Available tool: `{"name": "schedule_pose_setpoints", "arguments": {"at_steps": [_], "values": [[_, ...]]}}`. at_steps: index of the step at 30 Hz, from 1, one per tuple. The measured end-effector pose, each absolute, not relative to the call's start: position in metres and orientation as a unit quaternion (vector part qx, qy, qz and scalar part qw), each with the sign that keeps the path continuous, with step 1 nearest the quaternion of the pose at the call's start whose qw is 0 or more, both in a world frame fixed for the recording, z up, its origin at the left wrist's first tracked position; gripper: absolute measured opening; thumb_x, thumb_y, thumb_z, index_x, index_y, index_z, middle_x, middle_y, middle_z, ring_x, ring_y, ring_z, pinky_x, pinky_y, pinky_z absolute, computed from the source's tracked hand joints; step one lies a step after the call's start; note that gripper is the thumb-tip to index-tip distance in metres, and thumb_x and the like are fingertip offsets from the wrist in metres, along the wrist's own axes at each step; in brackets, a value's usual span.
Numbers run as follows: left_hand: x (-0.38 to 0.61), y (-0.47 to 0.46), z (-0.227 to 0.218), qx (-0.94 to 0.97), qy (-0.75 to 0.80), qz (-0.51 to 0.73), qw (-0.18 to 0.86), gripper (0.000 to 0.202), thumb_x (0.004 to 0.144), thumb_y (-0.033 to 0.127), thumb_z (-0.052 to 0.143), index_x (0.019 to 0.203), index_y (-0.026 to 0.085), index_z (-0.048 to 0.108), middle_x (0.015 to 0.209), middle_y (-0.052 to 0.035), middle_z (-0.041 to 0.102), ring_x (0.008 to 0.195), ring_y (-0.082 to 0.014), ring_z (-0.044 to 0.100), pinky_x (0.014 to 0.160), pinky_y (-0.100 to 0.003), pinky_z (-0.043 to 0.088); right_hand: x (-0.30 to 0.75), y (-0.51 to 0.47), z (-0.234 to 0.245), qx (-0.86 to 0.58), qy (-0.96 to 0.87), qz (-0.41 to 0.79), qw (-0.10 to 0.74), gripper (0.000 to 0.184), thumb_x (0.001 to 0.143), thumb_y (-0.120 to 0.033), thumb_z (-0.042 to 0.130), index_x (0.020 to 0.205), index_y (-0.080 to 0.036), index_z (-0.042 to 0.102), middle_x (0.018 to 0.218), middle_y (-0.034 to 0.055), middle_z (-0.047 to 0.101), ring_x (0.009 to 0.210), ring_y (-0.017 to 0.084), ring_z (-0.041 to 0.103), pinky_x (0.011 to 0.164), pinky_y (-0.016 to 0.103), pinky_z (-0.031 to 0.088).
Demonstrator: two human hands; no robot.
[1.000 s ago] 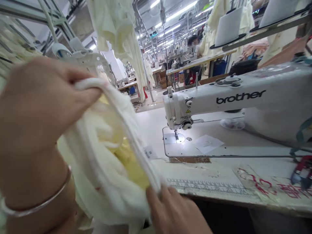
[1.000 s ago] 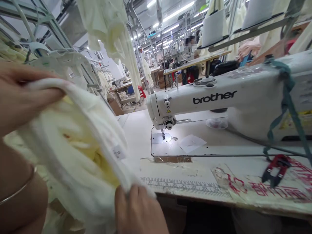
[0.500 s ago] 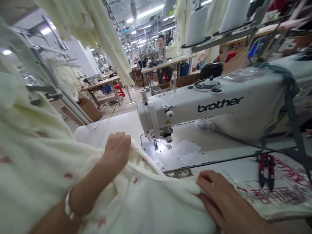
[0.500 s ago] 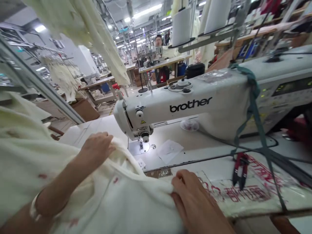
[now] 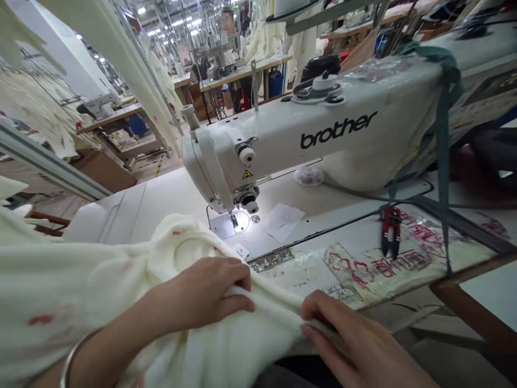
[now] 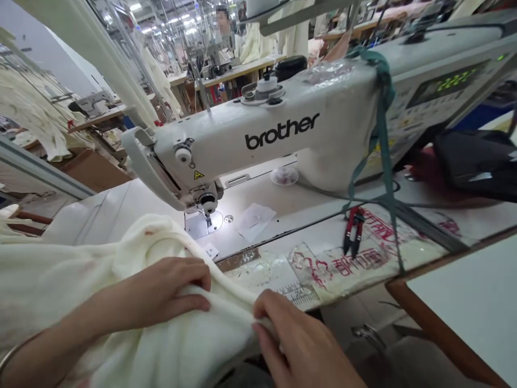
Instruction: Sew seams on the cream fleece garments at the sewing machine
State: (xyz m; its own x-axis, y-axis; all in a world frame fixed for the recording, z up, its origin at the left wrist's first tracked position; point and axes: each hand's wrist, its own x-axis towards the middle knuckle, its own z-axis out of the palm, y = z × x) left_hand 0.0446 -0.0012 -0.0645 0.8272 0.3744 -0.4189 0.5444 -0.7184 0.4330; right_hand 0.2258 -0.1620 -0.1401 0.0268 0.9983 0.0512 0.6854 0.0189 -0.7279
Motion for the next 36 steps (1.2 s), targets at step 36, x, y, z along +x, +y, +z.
{"name": "schedule_pose_setpoints", "arguments": {"at_steps": [36], "values": [[0.049,0.003,-0.072,0.905,0.258,-0.061,0.333,0.023,0.090,0.041,0.045,0.103,0.023,0.052,0.101,0.0002,0.062,0.091,-0.0154,0.056,0.081,-0.028,0.041,0.250,-0.072,-0.090,-0.540,-0.624,0.516,0.229,0.003,0.079,-0.017,0.052,0.078,-0.018,0.049,0.071,-0.0007,0.057,0.068,0.013,0.052,0.059,0.023,0.035]]}}
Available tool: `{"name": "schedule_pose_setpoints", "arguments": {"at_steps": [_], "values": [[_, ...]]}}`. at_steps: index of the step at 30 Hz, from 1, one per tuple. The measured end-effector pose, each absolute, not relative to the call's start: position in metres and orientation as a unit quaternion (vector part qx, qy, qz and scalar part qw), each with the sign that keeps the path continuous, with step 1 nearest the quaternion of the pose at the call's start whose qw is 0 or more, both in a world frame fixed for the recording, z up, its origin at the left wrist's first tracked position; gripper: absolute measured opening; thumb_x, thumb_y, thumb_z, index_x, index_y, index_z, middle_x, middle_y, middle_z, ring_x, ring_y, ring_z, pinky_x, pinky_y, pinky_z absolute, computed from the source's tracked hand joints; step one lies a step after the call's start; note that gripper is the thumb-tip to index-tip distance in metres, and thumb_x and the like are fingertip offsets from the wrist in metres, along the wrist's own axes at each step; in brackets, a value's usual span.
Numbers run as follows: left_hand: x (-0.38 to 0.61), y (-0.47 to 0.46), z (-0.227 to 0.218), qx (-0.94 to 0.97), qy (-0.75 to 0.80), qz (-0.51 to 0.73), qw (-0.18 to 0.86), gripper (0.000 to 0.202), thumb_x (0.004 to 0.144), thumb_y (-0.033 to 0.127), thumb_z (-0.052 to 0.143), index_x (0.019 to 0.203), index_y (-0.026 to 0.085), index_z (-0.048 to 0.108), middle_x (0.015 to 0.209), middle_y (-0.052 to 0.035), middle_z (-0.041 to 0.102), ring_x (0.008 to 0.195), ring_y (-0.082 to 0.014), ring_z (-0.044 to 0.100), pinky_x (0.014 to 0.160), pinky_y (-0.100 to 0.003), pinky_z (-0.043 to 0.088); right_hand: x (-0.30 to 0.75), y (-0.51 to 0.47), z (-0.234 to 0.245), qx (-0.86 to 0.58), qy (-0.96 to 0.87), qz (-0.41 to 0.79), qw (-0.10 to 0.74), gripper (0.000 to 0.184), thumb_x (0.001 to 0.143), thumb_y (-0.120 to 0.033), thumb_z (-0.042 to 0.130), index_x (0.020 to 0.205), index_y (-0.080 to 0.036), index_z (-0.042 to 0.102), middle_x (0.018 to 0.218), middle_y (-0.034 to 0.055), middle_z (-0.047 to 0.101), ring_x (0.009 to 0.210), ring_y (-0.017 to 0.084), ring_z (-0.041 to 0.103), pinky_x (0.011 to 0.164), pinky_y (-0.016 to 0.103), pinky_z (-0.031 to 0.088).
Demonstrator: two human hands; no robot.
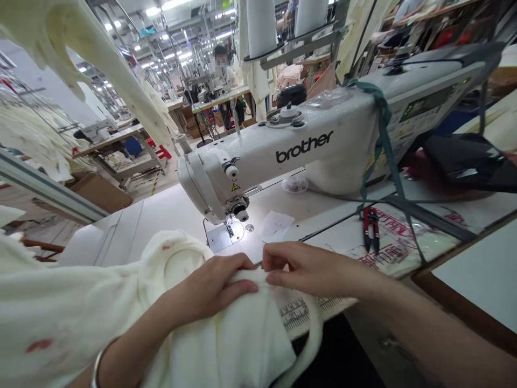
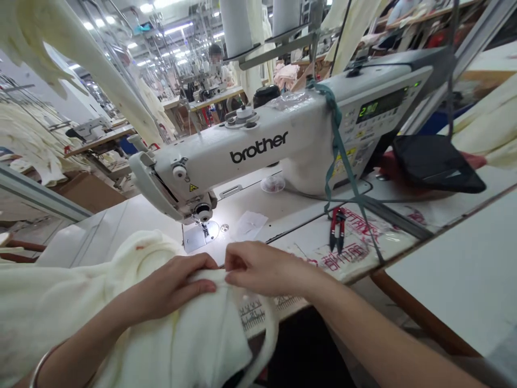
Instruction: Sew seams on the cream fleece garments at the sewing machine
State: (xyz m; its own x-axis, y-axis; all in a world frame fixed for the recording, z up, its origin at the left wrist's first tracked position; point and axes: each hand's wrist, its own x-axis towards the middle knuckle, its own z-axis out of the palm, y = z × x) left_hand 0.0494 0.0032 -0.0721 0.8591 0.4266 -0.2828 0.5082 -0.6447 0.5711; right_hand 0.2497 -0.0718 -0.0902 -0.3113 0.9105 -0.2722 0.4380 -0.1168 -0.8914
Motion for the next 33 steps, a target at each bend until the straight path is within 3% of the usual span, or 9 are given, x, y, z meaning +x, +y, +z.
{"name": "schedule_pose_setpoints", "arguments": {"at_steps": [3,5,9,13,18,21,24,28,33], "values": [[0.042,0.008,-0.065,0.901,0.285,-0.041,0.325,0.024,0.090,0.042,0.045,0.100,0.023,0.054,0.096,0.0018,0.062,0.088,-0.0144,0.056,0.079,-0.027,0.039,0.247,-0.054,-0.087,-0.435,-0.552,0.671,0.237,0.006,0.079,-0.016,0.047,0.080,-0.019,0.042,0.053,-0.0064,0.050,0.049,0.009,0.047,0.048,0.019,0.027],[0.041,0.009,-0.062,0.896,0.303,-0.029,0.324,0.024,0.089,0.044,0.045,0.095,0.022,0.054,0.091,0.0023,0.062,0.083,-0.0136,0.055,0.076,-0.026,0.039,0.246,-0.048,-0.084,-0.414,-0.523,0.705,0.240,0.006,0.082,-0.017,0.044,0.082,-0.020,0.039,0.049,-0.0096,0.044,0.042,0.007,0.043,0.046,0.018,0.026],[0.041,0.008,-0.061,0.883,0.325,-0.015,0.338,0.027,0.086,0.046,0.050,0.088,0.021,0.056,0.078,0.0036,0.060,0.072,-0.0118,0.053,0.068,-0.025,0.037,0.247,-0.050,-0.071,-0.490,-0.600,0.592,0.222,0.006,0.083,-0.020,0.050,0.081,-0.020,0.044,0.057,-0.0086,0.040,0.046,0.006,0.040,0.047,0.018,0.030],[0.041,0.007,-0.062,0.878,0.326,-0.004,0.349,0.024,0.086,0.045,0.050,0.090,0.021,0.056,0.080,0.0041,0.060,0.072,-0.0109,0.052,0.068,-0.024,0.037,0.244,-0.056,-0.061,-0.558,-0.669,0.437,0.222,0.008,0.080,-0.014,0.054,0.074,-0.018,0.049,0.065,-0.0047,0.046,0.062,0.009,0.042,0.054,0.019,0.032],[0.042,0.006,-0.059,0.859,0.337,-0.002,0.386,0.025,0.087,0.044,0.048,0.086,0.020,0.056,0.077,0.0030,0.057,0.071,-0.0115,0.049,0.066,-0.024,0.036,0.240,-0.061,-0.065,-0.577,-0.657,0.411,0.258,0.010,0.079,-0.015,0.054,0.071,-0.018,0.048,0.067,-0.0038,0.049,0.063,0.009,0.045,0.055,0.021,0.033],[0.045,0.003,-0.059,0.853,0.335,0.011,0.401,0.024,0.087,0.042,0.048,0.082,0.019,0.055,0.074,0.0034,0.055,0.070,-0.0109,0.049,0.065,-0.023,0.036,0.246,-0.063,-0.071,-0.554,-0.624,0.483,0.267,0.008,0.081,-0.022,0.054,0.087,-0.019,0.051,0.069,-0.0043,0.048,0.060,0.009,0.048,0.054,0.021,0.038],[0.046,0.000,-0.061,0.859,0.335,0.018,0.388,0.020,0.087,0.039,0.049,0.085,0.020,0.056,0.075,0.0041,0.058,0.069,-0.0110,0.049,0.065,-0.024,0.036,0.251,-0.063,-0.074,-0.512,-0.598,0.564,0.249,0.036,0.079,-0.035,0.059,0.110,-0.019,0.052,0.077,-0.0035,0.046,0.063,0.011,0.055,0.059,0.024,0.045],[0.047,-0.004,-0.062,0.868,0.329,0.028,0.372,0.016,0.087,0.034,0.049,0.087,0.021,0.059,0.078,0.0041,0.061,0.069,-0.0107,0.051,0.068,-0.025,0.036,0.248,-0.062,-0.073,-0.502,-0.594,0.581,0.238,0.019,0.078,-0.029,0.058,0.091,-0.016,0.061,0.074,-0.0019,0.052,0.062,0.010,0.054,0.060,0.023,0.044],[0.046,-0.004,-0.063,0.856,0.335,0.024,0.394,0.018,0.086,0.035,0.050,0.090,0.021,0.060,0.083,0.0019,0.064,0.073,-0.0126,0.055,0.069,-0.026,0.039,0.240,-0.060,-0.077,-0.529,-0.567,0.575,0.262,0.008,0.075,-0.022,0.054,0.074,-0.015,0.056,0.071,-0.0005,0.058,0.057,0.010,0.053,0.056,0.023,0.043]]}}
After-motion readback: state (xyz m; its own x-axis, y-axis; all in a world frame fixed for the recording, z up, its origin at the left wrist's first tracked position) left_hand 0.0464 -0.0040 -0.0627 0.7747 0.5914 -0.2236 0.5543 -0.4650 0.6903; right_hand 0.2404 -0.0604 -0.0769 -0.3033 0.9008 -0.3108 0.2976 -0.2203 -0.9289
